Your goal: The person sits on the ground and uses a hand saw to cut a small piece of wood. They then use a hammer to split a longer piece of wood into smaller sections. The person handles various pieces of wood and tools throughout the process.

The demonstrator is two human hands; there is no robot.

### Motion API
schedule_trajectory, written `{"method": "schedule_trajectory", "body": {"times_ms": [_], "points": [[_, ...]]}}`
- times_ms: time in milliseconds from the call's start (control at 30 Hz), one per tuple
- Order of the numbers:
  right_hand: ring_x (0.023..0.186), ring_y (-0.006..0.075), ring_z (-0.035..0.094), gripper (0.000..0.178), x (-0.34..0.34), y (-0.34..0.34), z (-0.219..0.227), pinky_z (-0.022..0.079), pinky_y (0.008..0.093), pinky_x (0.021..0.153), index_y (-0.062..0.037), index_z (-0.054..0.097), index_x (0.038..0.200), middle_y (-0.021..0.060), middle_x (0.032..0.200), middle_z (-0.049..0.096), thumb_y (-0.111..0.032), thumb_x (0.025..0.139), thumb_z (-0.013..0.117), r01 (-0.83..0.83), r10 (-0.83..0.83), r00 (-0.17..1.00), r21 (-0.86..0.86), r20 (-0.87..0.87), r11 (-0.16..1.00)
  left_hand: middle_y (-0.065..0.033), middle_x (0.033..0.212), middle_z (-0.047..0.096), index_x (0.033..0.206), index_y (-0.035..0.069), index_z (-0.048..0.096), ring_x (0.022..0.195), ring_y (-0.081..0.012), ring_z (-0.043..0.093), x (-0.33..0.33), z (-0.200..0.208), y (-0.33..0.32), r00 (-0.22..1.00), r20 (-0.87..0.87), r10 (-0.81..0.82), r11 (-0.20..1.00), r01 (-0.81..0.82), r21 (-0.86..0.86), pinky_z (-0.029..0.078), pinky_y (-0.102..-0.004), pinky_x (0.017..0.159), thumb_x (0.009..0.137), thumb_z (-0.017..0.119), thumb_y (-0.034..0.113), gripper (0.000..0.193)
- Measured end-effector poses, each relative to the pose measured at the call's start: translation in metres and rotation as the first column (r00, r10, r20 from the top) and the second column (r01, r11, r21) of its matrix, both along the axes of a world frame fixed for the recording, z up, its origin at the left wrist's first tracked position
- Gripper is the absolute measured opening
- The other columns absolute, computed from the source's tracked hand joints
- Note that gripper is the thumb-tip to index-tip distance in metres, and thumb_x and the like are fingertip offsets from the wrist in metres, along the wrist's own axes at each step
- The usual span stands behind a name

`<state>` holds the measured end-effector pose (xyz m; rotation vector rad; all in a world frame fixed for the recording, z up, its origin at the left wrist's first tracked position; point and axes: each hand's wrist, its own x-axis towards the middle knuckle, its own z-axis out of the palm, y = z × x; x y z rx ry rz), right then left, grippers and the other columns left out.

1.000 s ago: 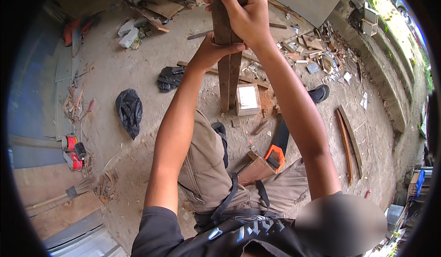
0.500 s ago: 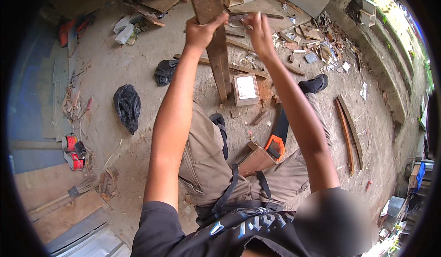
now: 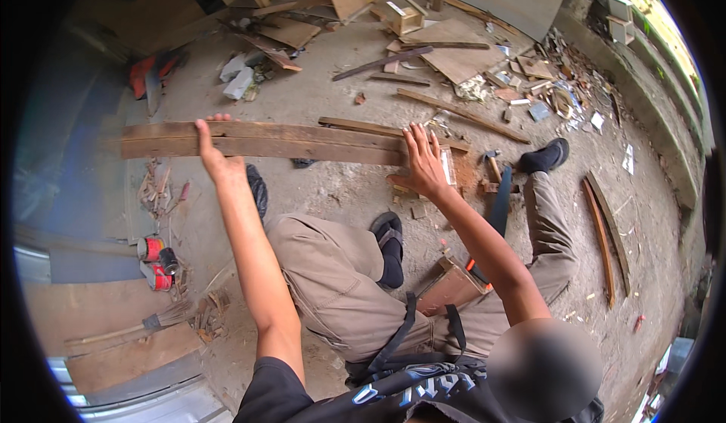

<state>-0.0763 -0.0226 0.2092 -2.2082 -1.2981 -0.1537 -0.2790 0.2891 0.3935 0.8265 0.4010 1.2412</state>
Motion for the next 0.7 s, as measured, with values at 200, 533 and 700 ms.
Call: {"method": "schedule_trajectory", "body": {"times_ms": [200, 533, 700], "points": [[0.116, 0.0351, 0.055, 0.073, 0.008, 0.023, 0.01, 0.044, 0.0483, 0.094, -0.0065, 0.042, 0.125, 0.0169, 0.116, 0.057, -0.029, 0.066, 0.08, -0.201, 0.185, 0.975, -0.134, -0.126, 0.97, -0.0072, 0.097, 0.064, 0.099, 0.008, 0.059, 0.099, -0.0249, 0.062, -0.006, -0.034, 0.013, 0.998, -0.042, 0.038, 0.984, -0.045, -0.17, 0.049, -0.0449, 0.091, 0.083, 0.073, 0.046, 0.044], [0.089, 0.0447, 0.064, 0.073, -0.025, -0.028, 0.044, 0.049, 0.0489, 0.077, 0.0008, 0.046, 0.116, 0.027, 0.091, 0.064, -0.029, 0.058, 0.078, -0.238, 0.131, 0.886, -0.193, -0.445, 0.952, -0.0105, 0.096, 0.062, 0.104, 0.006, 0.056, 0.092, -0.0261, 0.059, 0.039, -0.05, -0.062, 0.927, 0.04, -0.373, 0.907, 0.373, -0.196, 0.047, -0.0492, 0.091, 0.092, 0.056, 0.045, 0.041], [0.095, 0.0436, 0.063, 0.082, -0.042, -0.047, 0.042, 0.049, 0.0475, 0.085, 0.0031, 0.043, 0.129, 0.0282, 0.099, 0.064, -0.037, 0.068, 0.078, -0.215, 0.228, 0.952, 0.085, -0.206, 0.973, -0.0053, 0.075, 0.057, 0.087, 0.01, 0.055, 0.073, -0.0246, 0.057, 0.067, -0.051, -0.059, 0.934, 0.014, -0.356, 0.871, 0.337, -0.356, 0.047, -0.0446, 0.075, 0.087, 0.057, 0.037, 0.027]]}}
